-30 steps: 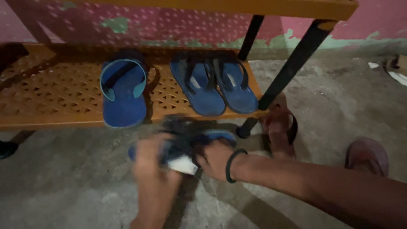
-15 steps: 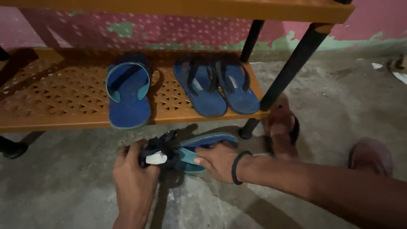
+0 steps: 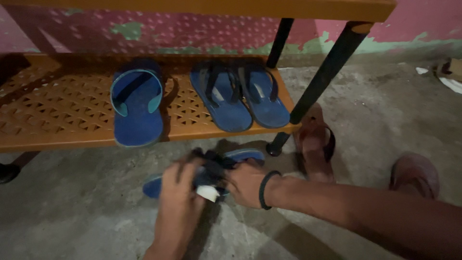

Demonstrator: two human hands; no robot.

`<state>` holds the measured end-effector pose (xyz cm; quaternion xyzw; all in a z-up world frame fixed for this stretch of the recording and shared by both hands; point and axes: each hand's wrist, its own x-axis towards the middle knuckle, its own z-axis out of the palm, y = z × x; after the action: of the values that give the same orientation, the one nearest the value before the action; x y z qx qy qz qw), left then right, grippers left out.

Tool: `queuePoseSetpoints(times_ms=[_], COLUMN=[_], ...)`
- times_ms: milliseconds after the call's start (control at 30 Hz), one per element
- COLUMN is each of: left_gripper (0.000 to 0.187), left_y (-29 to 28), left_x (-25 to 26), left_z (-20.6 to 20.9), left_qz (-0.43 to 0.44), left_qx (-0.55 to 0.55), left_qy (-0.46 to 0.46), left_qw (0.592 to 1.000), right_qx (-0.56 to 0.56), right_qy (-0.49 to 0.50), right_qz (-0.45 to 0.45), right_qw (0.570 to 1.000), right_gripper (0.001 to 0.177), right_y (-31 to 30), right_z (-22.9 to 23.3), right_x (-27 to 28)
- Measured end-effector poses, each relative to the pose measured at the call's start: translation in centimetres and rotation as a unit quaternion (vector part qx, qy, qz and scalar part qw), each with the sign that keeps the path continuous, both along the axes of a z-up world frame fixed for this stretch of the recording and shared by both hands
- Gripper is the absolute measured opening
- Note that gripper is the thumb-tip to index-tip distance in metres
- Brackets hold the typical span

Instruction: The person cleans a blue flip-flop using a dark cloth. They scrub the sole and strap repeatedly while seated on the floor in front of a shoe rack.

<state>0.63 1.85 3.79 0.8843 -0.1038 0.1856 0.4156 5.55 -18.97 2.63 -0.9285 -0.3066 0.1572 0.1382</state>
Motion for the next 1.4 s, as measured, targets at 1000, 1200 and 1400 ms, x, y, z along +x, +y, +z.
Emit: queuePoseSetpoints(times_ms=[1000,1200,1400], left_gripper=[0.050,0.051,0.045], left_y=[2.9,3.3,2.4], left_x=[1.0,1.0,0.3], left_z=[1.2,1.7,1.2], left_qz=[0.119,0.109,0.077], left_qx=[0.011,-0.027,-0.059], left_qy=[0.065,0.065,0.003], left_qw=[0.991,0.992,0.995], right_qx=[0.293,0.296,0.136], right_qy=[0.501,0.453,0.310], right_qz=[-0.478,-0.452,-0.459], right_qw=[0.659,0.709,0.822], right_gripper=[0.107,0.089,0.075], right_y=[-0.7,-2.2,-2.9], right_z=[-5.1,-6.0,1.6], right_x=[1.4,2.2,0.9])
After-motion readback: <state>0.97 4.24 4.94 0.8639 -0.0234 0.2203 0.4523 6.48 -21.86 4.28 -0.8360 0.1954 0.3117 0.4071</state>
